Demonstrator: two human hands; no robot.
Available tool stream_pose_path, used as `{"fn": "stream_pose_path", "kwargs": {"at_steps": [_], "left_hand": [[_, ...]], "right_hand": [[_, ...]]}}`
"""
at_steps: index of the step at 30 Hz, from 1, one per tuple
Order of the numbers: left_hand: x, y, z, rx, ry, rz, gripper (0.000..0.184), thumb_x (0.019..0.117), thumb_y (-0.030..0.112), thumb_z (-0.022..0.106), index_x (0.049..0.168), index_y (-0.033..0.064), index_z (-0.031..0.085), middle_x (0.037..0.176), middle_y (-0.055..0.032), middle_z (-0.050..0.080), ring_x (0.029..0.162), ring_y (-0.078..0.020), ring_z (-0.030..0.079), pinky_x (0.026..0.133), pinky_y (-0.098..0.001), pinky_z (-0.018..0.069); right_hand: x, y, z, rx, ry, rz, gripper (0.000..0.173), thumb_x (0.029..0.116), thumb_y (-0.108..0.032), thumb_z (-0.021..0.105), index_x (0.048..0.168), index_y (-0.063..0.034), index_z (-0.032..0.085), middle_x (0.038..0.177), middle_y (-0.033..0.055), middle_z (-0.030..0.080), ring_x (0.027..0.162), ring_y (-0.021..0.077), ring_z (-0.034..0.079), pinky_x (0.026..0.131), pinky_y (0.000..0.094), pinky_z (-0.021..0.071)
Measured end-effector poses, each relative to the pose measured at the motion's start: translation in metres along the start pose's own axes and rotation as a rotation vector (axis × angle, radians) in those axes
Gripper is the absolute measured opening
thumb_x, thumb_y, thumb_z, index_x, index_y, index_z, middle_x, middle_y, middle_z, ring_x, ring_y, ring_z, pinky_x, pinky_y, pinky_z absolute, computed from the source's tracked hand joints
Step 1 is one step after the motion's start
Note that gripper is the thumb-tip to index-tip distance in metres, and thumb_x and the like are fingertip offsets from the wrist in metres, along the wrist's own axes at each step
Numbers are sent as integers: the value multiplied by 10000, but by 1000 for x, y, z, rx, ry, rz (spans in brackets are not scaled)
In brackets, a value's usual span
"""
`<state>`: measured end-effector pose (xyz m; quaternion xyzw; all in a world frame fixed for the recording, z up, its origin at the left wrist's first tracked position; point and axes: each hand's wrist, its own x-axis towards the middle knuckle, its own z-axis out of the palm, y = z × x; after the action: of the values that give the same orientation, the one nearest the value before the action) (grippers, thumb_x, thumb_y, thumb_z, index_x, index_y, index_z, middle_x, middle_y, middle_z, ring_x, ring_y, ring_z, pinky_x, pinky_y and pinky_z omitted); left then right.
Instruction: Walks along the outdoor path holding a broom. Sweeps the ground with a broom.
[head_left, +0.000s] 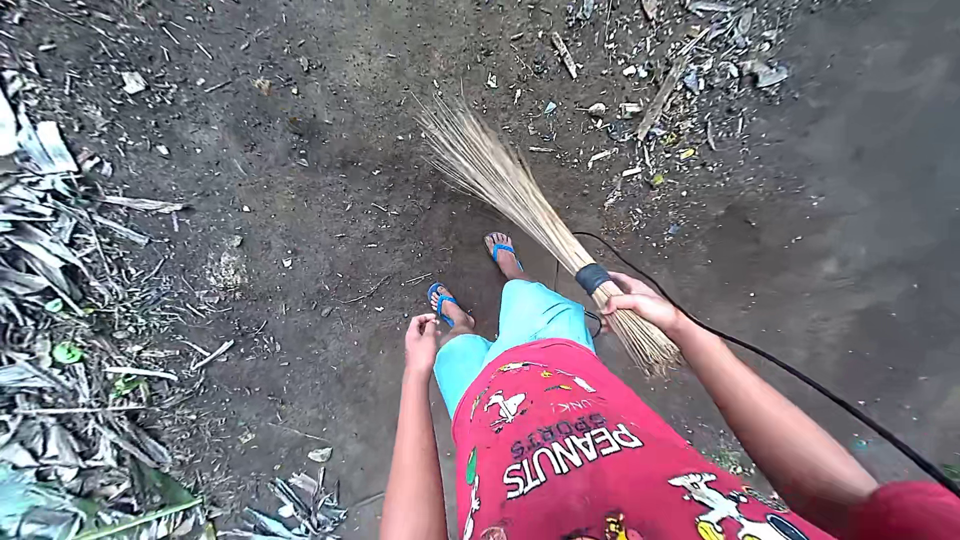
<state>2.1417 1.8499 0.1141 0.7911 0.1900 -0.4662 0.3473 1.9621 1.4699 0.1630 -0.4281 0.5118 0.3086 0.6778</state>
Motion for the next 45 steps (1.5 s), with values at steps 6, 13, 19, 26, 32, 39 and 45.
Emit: {"fn": "stream_pose_path", "kwargs": {"at_steps": [6,13,19,26,32,39,45], "left_hand": [[15,14,19,1,-56,57,302,1080,110,400,1297,-17,567,1142,-141,658,900,-163,650,747,-329,527],[-16,-57,25,-31,5,-138,300,1086,112,409,1279,-50,571,1101,-162,653,827,-176,628,717,-341,516],[-47,-96,25,-23,60,-312,312,1104,154,409,1278,-46,573,1091,-178,663,872,-233,628,759,-427,517],[-23,-37,31,61,1,-140,337,1105,176,390,1308,-30,563,1145,-184,656,897,-237,642,754,-423,524],[3,17,44,66,-43,59,309,1089,130,399,1298,-25,565,1132,-147,662,883,-174,655,733,-335,533],[2,5,53,148,-111,52,305,1090,121,405,1296,-37,565,1134,-167,657,886,-185,648,751,-347,526],[-20,-42,42,180,-97,-86,314,1094,130,395,1298,-41,561,1134,-179,655,864,-218,643,727,-385,528]], "right_hand": [[-18,28,-81,-102,457,144,718,887,-33,645,1517,-81,303,1001,115,637,737,179,661,664,347,579],[75,-20,-38,-142,451,232,268,946,-215,639,1139,-29,624,918,82,626,749,146,582,688,353,503],[79,-46,123,-2,-176,24,522,862,-151,685,1335,-46,489,905,109,643,703,191,647,645,367,568],[49,-55,97,188,-570,-54,685,949,-126,509,1583,-246,278,1053,108,676,699,176,682,566,322,586],[49,11,51,490,-268,-227,772,909,-160,610,1597,-230,268,1049,187,678,732,281,703,597,430,609],[30,39,-50,521,617,-128,578,806,-119,709,1346,-91,503,966,112,658,760,211,676,653,381,591],[78,28,-60,337,874,106,765,759,-125,815,1427,-11,460,1293,254,581,1157,375,589,923,570,502]]}}
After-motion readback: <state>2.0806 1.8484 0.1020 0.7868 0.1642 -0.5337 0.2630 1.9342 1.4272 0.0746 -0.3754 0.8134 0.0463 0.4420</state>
